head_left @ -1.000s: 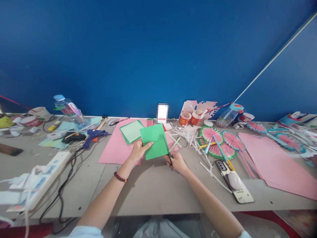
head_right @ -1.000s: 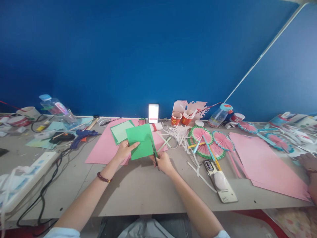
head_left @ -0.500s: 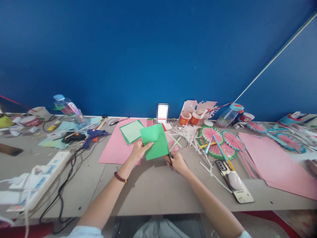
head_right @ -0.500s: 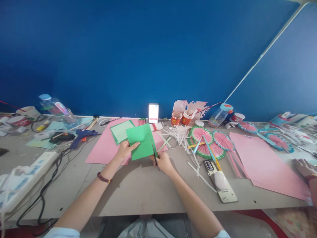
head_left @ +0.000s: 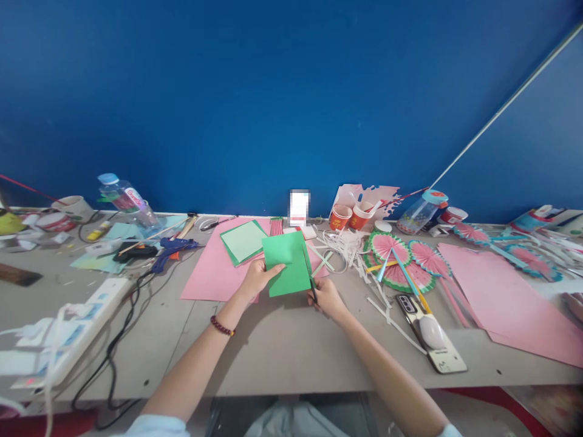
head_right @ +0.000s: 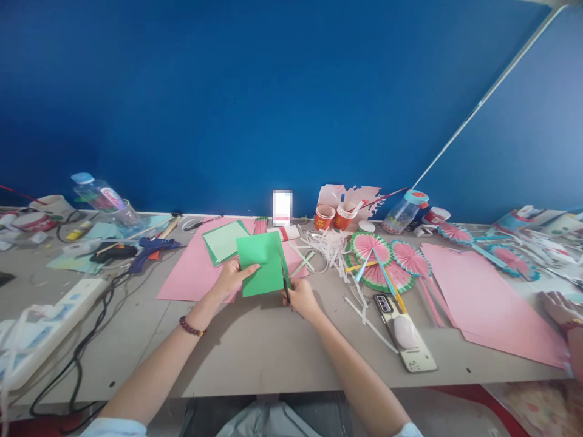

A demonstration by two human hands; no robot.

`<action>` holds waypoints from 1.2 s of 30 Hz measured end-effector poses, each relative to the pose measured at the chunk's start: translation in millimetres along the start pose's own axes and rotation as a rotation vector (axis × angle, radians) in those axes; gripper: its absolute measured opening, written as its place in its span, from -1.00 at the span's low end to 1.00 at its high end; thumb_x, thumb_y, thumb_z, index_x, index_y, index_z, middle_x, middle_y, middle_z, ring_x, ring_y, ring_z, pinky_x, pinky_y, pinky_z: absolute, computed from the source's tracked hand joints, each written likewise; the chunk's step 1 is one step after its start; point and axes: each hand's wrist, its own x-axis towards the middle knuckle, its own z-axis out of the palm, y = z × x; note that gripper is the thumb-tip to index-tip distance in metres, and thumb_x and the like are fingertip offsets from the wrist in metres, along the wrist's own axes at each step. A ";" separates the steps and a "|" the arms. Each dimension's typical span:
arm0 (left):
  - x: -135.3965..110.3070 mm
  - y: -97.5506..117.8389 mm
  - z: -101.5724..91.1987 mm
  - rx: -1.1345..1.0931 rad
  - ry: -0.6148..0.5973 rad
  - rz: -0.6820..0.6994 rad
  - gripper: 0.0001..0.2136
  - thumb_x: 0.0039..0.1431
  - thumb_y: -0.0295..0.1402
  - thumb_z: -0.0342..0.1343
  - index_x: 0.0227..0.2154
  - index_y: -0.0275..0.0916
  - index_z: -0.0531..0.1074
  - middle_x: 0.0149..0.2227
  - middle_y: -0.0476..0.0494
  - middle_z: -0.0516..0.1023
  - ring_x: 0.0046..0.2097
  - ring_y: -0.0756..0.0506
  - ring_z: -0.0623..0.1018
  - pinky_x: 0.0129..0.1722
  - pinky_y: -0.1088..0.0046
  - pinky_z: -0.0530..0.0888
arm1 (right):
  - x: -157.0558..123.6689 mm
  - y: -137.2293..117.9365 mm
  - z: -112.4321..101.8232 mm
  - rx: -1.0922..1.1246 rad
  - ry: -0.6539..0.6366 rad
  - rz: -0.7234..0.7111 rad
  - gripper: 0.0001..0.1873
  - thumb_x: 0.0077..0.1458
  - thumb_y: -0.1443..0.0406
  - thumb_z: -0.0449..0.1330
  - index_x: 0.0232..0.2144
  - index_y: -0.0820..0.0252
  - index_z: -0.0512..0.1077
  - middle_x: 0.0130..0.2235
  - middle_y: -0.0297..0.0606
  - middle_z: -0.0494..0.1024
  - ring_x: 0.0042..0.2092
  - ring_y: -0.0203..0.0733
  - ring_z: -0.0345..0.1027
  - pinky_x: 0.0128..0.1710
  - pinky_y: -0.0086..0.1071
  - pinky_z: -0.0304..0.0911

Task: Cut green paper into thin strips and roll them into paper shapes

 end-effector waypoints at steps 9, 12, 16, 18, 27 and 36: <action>0.7 -1.7 -0.3 0.000 -0.021 0.001 -0.61 -0.11 -0.12 0.32 -0.29 -0.34 0.56 -0.20 -0.28 0.63 -0.24 -0.20 0.61 -0.26 0.35 0.55 | 0.6 1.3 0.2 -0.013 0.015 0.012 -0.84 -0.18 0.28 0.08 -0.70 0.18 0.24 -0.76 -0.41 0.34 -0.80 -0.46 0.01 -0.81 -0.55 -0.14; 0.8 -2.3 -0.6 -0.001 -0.020 0.001 -0.59 -0.11 -0.12 0.32 -0.28 -0.35 0.56 -0.19 -0.28 0.63 -0.22 -0.20 0.61 -0.24 0.34 0.55 | 1.8 3.3 0.5 -0.023 0.023 0.012 -0.83 -0.18 0.28 0.08 -0.71 0.17 0.23 -0.77 -0.43 0.32 -0.80 -0.46 0.01 -0.81 -0.55 -0.13; 1.5 -4.3 -1.5 0.008 -0.023 0.005 -0.59 -0.09 -0.12 0.31 -0.26 -0.36 0.55 -0.19 -0.27 0.63 -0.21 -0.20 0.61 -0.24 0.34 0.55 | 1.6 2.9 0.8 -0.032 0.041 0.013 -0.86 -0.20 0.32 0.06 -0.72 0.17 0.24 -0.78 -0.44 0.30 -0.80 -0.46 -0.01 -0.81 -0.55 -0.13; 1.7 -5.0 -1.8 0.014 -0.024 0.004 -0.59 -0.09 -0.12 0.31 -0.26 -0.36 0.55 -0.20 -0.27 0.63 -0.22 -0.20 0.61 -0.24 0.34 0.55 | 0.9 1.7 0.9 -0.030 0.047 0.014 -0.86 -0.21 0.33 0.06 -0.72 0.18 0.24 -0.78 -0.44 0.30 -0.80 -0.46 -0.01 -0.81 -0.55 -0.13; 1.9 -5.4 -1.8 0.007 -0.026 0.005 -0.58 -0.09 -0.11 0.32 -0.26 -0.36 0.55 -0.19 -0.27 0.63 -0.21 -0.21 0.61 -0.24 0.33 0.55 | 0.2 -0.7 2.0 -0.026 0.048 0.024 -0.84 -0.19 0.31 0.07 -0.73 0.17 0.25 -0.79 -0.44 0.30 -0.81 -0.46 -0.02 -0.82 -0.55 -0.14; -3.8 5.2 3.7 -0.007 -0.061 -0.032 -0.55 -0.14 -0.10 0.34 -0.25 -0.36 0.56 -0.17 -0.29 0.62 -0.17 -0.25 0.61 -0.18 0.26 0.56 | -4.5 -10.8 -0.7 -0.050 0.043 -0.014 -0.73 -0.14 0.27 0.07 -0.79 0.18 0.27 -0.85 -0.47 0.19 -0.82 -0.44 -0.03 -0.81 -0.55 -0.16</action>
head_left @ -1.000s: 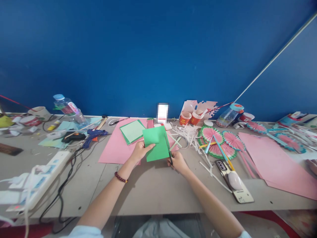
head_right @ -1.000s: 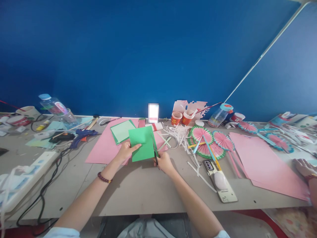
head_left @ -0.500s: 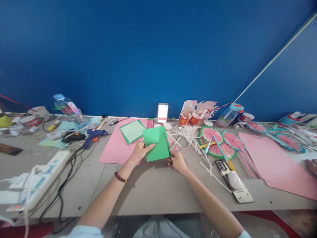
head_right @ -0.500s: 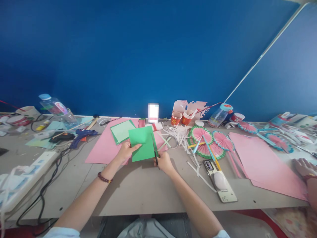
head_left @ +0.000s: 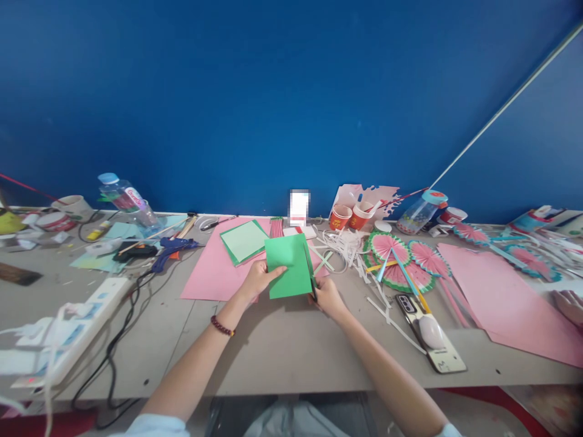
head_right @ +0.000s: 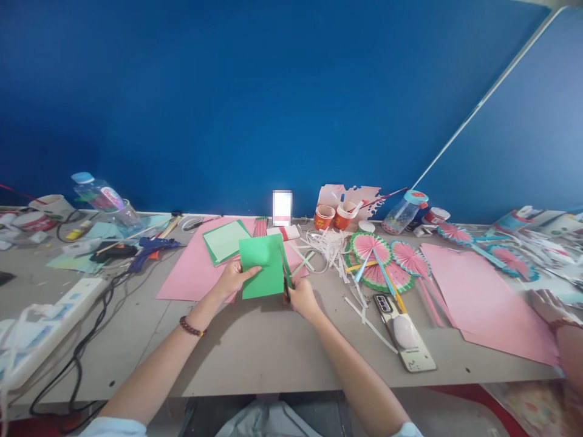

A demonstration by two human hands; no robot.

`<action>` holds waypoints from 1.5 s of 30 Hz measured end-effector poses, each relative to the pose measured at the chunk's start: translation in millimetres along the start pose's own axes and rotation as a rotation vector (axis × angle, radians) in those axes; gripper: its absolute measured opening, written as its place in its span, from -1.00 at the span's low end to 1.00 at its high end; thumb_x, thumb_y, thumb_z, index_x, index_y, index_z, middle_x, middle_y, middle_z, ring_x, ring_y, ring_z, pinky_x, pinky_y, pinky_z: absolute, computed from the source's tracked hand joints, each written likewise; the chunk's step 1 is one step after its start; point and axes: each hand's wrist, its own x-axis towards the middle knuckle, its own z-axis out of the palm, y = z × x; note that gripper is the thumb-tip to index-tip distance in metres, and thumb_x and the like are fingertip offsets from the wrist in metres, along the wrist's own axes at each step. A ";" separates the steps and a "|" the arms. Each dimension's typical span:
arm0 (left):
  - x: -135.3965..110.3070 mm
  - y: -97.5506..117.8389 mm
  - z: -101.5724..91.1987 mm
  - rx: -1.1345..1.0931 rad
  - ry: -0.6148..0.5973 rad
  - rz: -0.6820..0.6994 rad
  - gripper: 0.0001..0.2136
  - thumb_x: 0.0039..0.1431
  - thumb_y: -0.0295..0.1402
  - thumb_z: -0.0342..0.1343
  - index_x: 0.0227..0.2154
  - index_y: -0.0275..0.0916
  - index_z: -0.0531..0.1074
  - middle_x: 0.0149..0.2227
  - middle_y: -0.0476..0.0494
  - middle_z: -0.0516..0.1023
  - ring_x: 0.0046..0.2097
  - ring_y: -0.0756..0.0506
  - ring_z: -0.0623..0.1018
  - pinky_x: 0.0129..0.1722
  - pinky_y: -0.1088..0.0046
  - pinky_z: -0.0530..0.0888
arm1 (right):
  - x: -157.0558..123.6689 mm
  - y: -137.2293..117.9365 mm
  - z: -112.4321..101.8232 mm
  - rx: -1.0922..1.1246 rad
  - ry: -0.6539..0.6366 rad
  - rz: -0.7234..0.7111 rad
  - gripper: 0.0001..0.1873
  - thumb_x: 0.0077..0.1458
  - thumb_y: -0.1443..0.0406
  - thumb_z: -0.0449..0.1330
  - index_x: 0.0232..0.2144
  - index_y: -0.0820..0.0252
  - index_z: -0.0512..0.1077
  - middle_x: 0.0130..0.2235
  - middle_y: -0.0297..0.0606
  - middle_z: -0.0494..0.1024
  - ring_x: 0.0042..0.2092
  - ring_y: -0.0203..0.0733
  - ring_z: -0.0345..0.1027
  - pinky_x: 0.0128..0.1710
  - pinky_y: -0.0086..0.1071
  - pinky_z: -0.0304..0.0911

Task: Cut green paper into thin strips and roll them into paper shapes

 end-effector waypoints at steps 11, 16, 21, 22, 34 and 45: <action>-1.2 2.4 1.7 -0.016 -0.024 -0.014 -0.56 -0.14 -0.12 0.34 -0.24 -0.35 0.55 -0.16 -0.29 0.61 -0.16 -0.25 0.61 -0.19 0.28 0.56 | 0.5 2.0 -0.6 -0.027 0.034 0.006 -0.75 -0.11 0.26 0.08 -0.75 0.18 0.29 -0.79 -0.41 0.29 -0.79 -0.42 0.01 -0.79 -0.52 -0.14; -0.2 -0.4 0.3 -0.013 -0.022 -0.011 -0.55 -0.14 -0.11 0.34 -0.25 -0.35 0.56 -0.16 -0.29 0.61 -0.18 -0.24 0.61 -0.19 0.27 0.56 | -0.4 -1.3 -1.3 -0.028 0.030 -0.011 -0.72 -0.12 0.29 0.07 -0.79 0.18 0.27 -0.82 -0.43 0.24 -0.79 -0.44 -0.02 -0.78 -0.53 -0.14; -0.3 0.3 0.5 -0.014 -0.022 -0.009 -0.55 -0.14 -0.11 0.34 -0.24 -0.35 0.55 -0.15 -0.28 0.61 -0.16 -0.24 0.60 -0.18 0.26 0.55 | 0.0 0.7 -0.9 -0.030 0.030 -0.029 -0.71 -0.11 0.30 0.07 -0.80 0.19 0.27 -0.85 -0.47 0.18 -0.79 -0.45 -0.04 -0.78 -0.54 -0.15; -0.6 0.8 0.7 -0.013 -0.021 -0.009 -0.55 -0.14 -0.11 0.34 -0.24 -0.35 0.55 -0.15 -0.29 0.61 -0.16 -0.24 0.60 -0.18 0.26 0.55 | 0.0 1.1 -0.7 -0.027 0.028 -0.029 -0.71 -0.11 0.30 0.07 -0.80 0.19 0.27 -0.85 -0.47 0.17 -0.79 -0.45 -0.04 -0.78 -0.55 -0.15; -2.8 3.3 2.6 0.004 -0.056 -0.016 -0.55 -0.14 -0.11 0.34 -0.24 -0.36 0.55 -0.15 -0.29 0.61 -0.17 -0.24 0.61 -0.20 0.28 0.56 | 1.2 3.4 -0.9 0.020 0.034 0.019 -0.79 -0.13 0.25 0.10 -0.71 0.18 0.29 -0.79 -0.45 0.30 -0.79 -0.44 -0.01 -0.80 -0.53 -0.17; -1.2 -1.8 0.6 -0.002 -0.059 -0.016 -0.57 -0.11 -0.13 0.33 -0.23 -0.35 0.55 -0.16 -0.27 0.62 -0.19 -0.23 0.61 -0.22 0.29 0.56 | 1.5 3.6 -0.8 0.045 0.042 0.017 -0.81 -0.18 0.22 0.10 -0.71 0.18 0.30 -0.77 -0.43 0.30 -0.77 -0.43 -0.03 -0.79 -0.51 -0.19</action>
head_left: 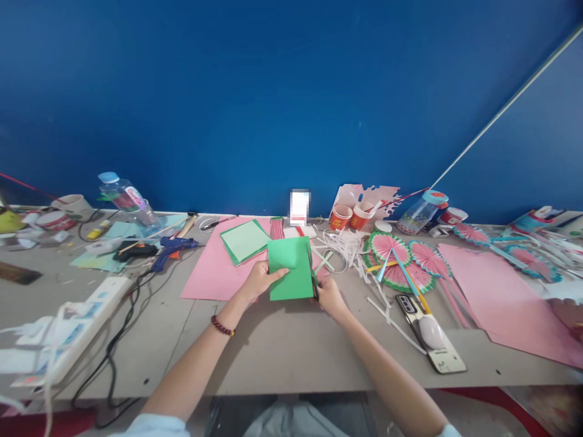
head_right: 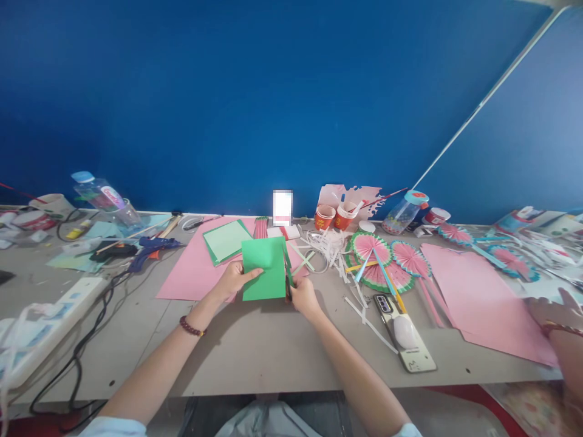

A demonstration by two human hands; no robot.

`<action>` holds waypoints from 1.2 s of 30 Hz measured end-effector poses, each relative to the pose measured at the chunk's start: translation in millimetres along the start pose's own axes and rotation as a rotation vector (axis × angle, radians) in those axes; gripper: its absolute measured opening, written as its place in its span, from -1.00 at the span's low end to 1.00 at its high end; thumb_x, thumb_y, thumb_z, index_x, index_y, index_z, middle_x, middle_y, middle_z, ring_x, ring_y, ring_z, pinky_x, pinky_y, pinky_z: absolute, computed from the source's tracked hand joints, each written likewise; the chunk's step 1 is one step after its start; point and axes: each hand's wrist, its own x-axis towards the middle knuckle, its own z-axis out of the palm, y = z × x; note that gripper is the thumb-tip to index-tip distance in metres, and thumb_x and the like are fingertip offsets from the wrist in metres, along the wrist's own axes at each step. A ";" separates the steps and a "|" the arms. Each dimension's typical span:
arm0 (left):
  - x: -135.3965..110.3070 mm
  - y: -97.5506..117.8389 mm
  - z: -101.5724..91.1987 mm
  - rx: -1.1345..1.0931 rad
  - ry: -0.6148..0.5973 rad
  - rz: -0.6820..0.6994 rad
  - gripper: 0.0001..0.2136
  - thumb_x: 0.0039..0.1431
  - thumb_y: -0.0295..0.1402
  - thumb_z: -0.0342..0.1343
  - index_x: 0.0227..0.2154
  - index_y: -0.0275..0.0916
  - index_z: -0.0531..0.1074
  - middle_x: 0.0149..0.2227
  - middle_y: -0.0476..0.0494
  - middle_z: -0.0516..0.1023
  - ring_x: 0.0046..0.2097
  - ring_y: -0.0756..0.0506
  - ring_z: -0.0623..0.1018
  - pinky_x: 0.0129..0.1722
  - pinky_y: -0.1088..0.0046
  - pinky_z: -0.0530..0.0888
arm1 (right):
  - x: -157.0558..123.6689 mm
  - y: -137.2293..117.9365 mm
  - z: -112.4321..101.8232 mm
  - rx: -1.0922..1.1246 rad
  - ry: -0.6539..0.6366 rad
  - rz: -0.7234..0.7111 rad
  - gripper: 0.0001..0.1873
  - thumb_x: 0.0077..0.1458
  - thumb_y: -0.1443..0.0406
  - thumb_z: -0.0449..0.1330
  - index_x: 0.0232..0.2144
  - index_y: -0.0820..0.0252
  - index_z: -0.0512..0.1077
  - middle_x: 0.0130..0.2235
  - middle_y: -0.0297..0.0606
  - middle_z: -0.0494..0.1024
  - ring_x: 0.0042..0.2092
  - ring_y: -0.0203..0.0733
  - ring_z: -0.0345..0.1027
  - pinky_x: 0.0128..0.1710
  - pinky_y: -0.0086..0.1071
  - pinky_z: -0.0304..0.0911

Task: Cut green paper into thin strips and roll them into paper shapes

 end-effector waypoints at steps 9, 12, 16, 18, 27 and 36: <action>0.5 0.4 0.7 0.029 0.086 -0.018 -0.60 -0.12 -0.08 0.31 -0.35 -0.35 0.56 -0.26 -0.26 0.64 -0.28 -0.21 0.62 -0.33 0.34 0.56 | 2.3 3.0 -0.5 -0.030 0.016 -0.055 -0.63 -0.09 0.15 0.13 -0.80 0.18 0.26 -0.82 -0.41 0.21 -0.75 -0.43 -0.03 -0.74 -0.51 -0.16; 0.9 0.6 1.3 0.025 0.103 -0.018 -0.60 -0.12 -0.07 0.31 -0.37 -0.34 0.56 -0.27 -0.25 0.64 -0.29 -0.21 0.62 -0.34 0.34 0.56 | 2.1 2.3 0.0 -0.045 0.014 -0.043 -0.63 -0.08 0.15 0.12 -0.80 0.18 0.26 -0.83 -0.42 0.18 -0.76 -0.43 -0.04 -0.75 -0.50 -0.17; 1.6 -1.5 2.1 0.030 0.074 -0.011 -0.59 -0.13 -0.08 0.32 -0.33 -0.34 0.57 -0.22 -0.26 0.63 -0.23 -0.24 0.62 -0.26 0.29 0.56 | 0.4 0.0 1.3 -0.019 0.019 -0.028 -0.73 -0.14 0.22 0.09 -0.77 0.17 0.27 -0.82 -0.43 0.23 -0.78 -0.42 -0.04 -0.76 -0.50 -0.17; 1.4 -2.7 2.8 0.022 0.062 -0.019 -0.58 -0.13 -0.08 0.33 -0.30 -0.35 0.57 -0.21 -0.27 0.63 -0.21 -0.25 0.61 -0.23 0.27 0.56 | -0.6 -1.6 1.6 -0.017 0.019 -0.015 -0.76 -0.16 0.24 0.08 -0.76 0.16 0.26 -0.81 -0.44 0.24 -0.78 -0.41 -0.03 -0.76 -0.50 -0.19; -1.0 -2.5 6.0 0.028 -0.014 -0.029 -0.56 -0.12 -0.09 0.32 -0.25 -0.36 0.56 -0.19 -0.26 0.63 -0.17 -0.26 0.61 -0.20 0.25 0.56 | 4.2 4.2 0.5 -0.013 0.065 -0.091 -0.72 -0.13 0.14 0.14 -0.69 0.19 0.32 -0.76 -0.44 0.27 -0.70 -0.39 0.05 -0.70 -0.51 -0.08; -0.4 -2.5 4.9 0.022 -0.013 -0.041 -0.58 -0.11 -0.09 0.31 -0.27 -0.34 0.57 -0.22 -0.25 0.63 -0.20 -0.25 0.61 -0.21 0.27 0.56 | -1.6 -4.4 -0.6 -0.016 0.050 -0.045 -0.71 -0.16 0.12 0.12 -0.74 0.15 0.24 -0.81 -0.49 0.15 -0.76 -0.42 -0.07 -0.76 -0.49 -0.20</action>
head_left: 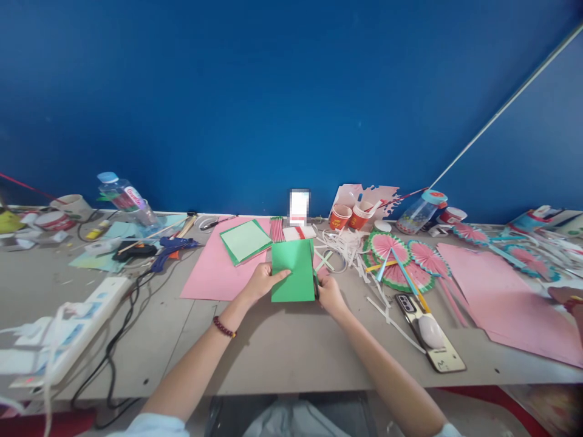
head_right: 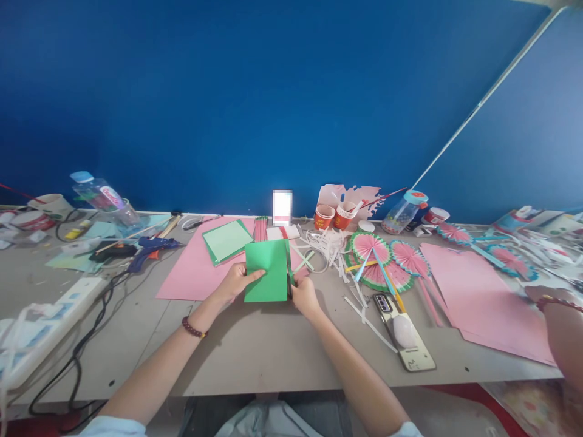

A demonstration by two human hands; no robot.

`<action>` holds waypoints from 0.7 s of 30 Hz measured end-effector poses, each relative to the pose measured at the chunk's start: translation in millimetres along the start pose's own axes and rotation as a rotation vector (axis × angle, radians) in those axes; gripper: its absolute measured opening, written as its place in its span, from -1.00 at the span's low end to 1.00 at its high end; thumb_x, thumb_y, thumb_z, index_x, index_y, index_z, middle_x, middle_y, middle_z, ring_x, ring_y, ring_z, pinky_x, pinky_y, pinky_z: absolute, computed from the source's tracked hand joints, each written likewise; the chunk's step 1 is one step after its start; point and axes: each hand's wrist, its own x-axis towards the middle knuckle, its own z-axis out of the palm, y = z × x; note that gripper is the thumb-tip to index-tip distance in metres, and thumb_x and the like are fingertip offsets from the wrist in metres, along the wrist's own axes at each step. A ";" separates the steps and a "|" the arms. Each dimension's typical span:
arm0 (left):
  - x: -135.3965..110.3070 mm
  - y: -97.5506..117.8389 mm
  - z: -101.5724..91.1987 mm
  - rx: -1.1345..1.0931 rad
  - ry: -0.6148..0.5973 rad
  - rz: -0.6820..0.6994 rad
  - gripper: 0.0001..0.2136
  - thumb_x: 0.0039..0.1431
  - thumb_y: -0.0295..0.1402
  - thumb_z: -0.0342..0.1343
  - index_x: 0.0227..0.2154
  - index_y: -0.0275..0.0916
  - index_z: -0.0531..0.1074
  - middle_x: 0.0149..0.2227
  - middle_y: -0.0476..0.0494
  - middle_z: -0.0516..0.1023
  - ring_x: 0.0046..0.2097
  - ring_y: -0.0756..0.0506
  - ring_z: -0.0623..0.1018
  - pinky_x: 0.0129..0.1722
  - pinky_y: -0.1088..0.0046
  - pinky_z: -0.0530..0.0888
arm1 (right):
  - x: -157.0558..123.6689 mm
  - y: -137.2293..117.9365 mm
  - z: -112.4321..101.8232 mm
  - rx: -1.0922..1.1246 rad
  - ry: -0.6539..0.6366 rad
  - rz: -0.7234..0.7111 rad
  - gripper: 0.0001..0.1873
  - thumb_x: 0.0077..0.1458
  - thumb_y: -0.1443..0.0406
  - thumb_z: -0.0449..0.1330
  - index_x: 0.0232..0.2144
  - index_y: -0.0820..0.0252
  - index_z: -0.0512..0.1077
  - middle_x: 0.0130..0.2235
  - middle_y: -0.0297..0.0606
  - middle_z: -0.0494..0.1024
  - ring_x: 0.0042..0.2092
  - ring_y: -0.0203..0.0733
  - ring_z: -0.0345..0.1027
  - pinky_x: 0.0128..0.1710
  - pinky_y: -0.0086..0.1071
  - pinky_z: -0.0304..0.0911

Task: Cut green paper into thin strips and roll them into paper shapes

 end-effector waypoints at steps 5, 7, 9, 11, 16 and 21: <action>-0.7 0.4 0.3 -0.001 -0.004 0.005 -0.58 -0.10 -0.09 0.31 -0.26 -0.35 0.56 -0.20 -0.26 0.63 -0.18 -0.25 0.61 -0.20 0.26 0.56 | 0.6 0.9 0.5 -0.001 0.014 -0.016 -0.69 -0.19 0.13 0.14 -0.76 0.15 0.21 -0.81 -0.49 0.13 -0.75 -0.44 -0.07 -0.75 -0.49 -0.19; -1.2 1.0 0.5 0.000 -0.002 0.002 -0.57 -0.11 -0.10 0.32 -0.26 -0.35 0.56 -0.19 -0.26 0.63 -0.17 -0.26 0.61 -0.19 0.25 0.55 | 0.7 1.7 0.6 0.003 0.005 -0.015 -0.69 -0.17 0.13 0.12 -0.76 0.15 0.21 -0.81 -0.49 0.14 -0.76 -0.43 -0.07 -0.76 -0.49 -0.20; -1.5 1.5 0.7 -0.002 -0.001 -0.004 -0.57 -0.12 -0.10 0.32 -0.25 -0.35 0.56 -0.19 -0.26 0.63 -0.17 -0.26 0.61 -0.18 0.25 0.55 | 0.9 2.9 0.5 0.015 -0.009 -0.015 -0.70 -0.15 0.14 0.11 -0.75 0.15 0.20 -0.81 -0.48 0.17 -0.77 -0.43 -0.07 -0.77 -0.49 -0.21; -1.6 1.9 0.6 -0.002 -0.009 -0.011 -0.56 -0.13 -0.10 0.33 -0.25 -0.34 0.56 -0.19 -0.26 0.63 -0.17 -0.26 0.61 -0.19 0.25 0.56 | 1.2 3.8 -0.1 0.033 -0.020 -0.012 -0.69 -0.12 0.14 0.11 -0.73 0.15 0.21 -0.81 -0.48 0.19 -0.77 -0.42 -0.05 -0.78 -0.50 -0.21; -1.3 3.0 0.6 0.025 -0.041 -0.026 -0.58 -0.15 -0.09 0.34 -0.31 -0.35 0.57 -0.25 -0.25 0.64 -0.23 -0.25 0.62 -0.23 0.26 0.57 | 1.4 3.2 -1.4 0.049 -0.005 -0.011 -0.65 -0.09 0.11 0.14 -0.73 0.15 0.21 -0.82 -0.48 0.17 -0.78 -0.42 -0.05 -0.79 -0.50 -0.21; -0.8 2.2 0.9 0.018 -0.041 -0.025 -0.60 -0.15 -0.11 0.34 -0.32 -0.34 0.57 -0.26 -0.22 0.64 -0.25 -0.24 0.62 -0.24 0.27 0.57 | 0.8 1.3 -1.1 0.073 0.014 -0.033 -0.61 -0.08 0.06 0.16 -0.73 0.16 0.21 -0.81 -0.47 0.20 -0.78 -0.43 -0.06 -0.78 -0.50 -0.22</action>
